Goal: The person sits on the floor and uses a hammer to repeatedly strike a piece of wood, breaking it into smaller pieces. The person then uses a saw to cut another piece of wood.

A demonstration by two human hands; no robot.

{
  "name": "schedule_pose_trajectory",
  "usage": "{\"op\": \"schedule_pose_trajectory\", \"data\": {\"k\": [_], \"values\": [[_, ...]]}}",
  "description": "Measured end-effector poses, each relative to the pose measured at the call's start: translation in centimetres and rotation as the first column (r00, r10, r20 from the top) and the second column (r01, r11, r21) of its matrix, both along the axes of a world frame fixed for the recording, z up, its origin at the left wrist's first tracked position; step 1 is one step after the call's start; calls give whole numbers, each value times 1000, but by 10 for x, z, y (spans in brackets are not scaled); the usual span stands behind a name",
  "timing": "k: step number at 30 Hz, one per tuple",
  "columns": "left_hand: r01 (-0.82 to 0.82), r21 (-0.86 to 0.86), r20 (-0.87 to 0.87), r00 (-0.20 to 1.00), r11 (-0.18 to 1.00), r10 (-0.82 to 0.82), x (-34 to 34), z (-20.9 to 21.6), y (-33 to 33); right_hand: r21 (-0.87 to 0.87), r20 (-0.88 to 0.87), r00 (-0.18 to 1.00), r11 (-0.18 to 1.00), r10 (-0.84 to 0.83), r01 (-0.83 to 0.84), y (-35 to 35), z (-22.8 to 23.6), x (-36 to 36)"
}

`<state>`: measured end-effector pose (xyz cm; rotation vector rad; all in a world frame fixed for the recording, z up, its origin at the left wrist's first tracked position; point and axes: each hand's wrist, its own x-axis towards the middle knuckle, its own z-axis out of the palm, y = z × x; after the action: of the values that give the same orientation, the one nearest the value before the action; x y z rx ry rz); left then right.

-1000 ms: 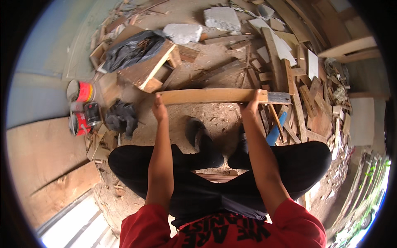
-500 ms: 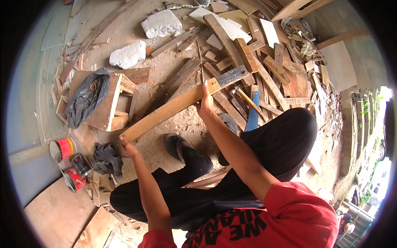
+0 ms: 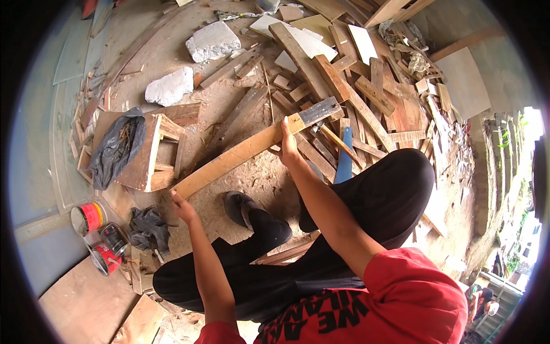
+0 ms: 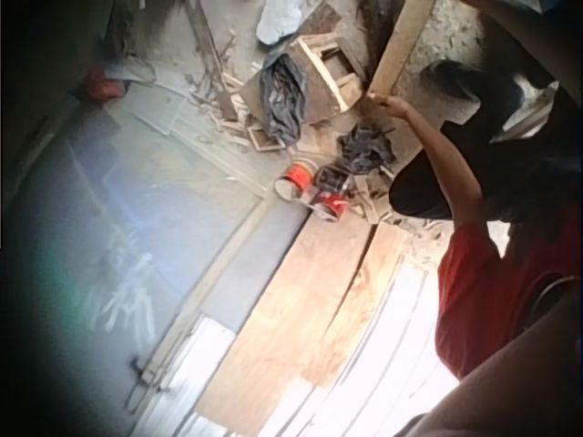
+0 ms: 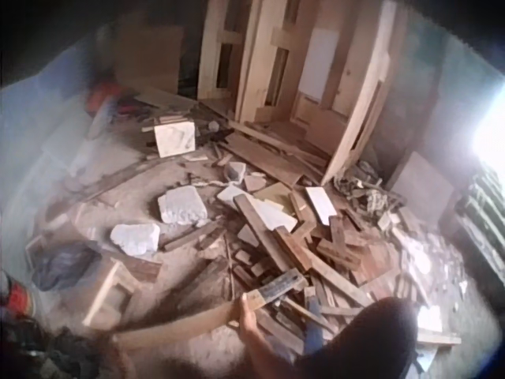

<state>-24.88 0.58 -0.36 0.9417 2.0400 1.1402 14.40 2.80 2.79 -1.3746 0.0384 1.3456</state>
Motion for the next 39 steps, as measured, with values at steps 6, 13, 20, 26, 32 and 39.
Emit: {"op": "schedule_pose_trajectory", "data": {"k": [6, 13, 20, 26, 32, 39], "values": [[4, -114, -32, 999, 993, -8, -19, 0, 7, -65, 27, 981, 980, 190, -188, -1, 17, 8], [529, 200, -469, 791, 825, -393, 118, 104, 18, -183, 33, 965, 951, 259, -248, -2, 10, 27], [950, -127, -629, 147, 287, -764, 243, 106, 68, -319, 123, 895, 871, 428, -373, 4, 43, 32], [816, -353, -632, 153, 458, -760, 272, 70, 59, -257, 246, 868, 893, 431, -370, -9, 44, 40], [824, -288, -692, 173, 488, -701, 263, 65, 58, -341, 697, 550, 887, 460, -311, -68, 61, 58], [816, -332, -683, 137, 472, -718, 274, 78, 61, -574, 805, 245, 814, 541, 90, -205, 60, 174]]}}
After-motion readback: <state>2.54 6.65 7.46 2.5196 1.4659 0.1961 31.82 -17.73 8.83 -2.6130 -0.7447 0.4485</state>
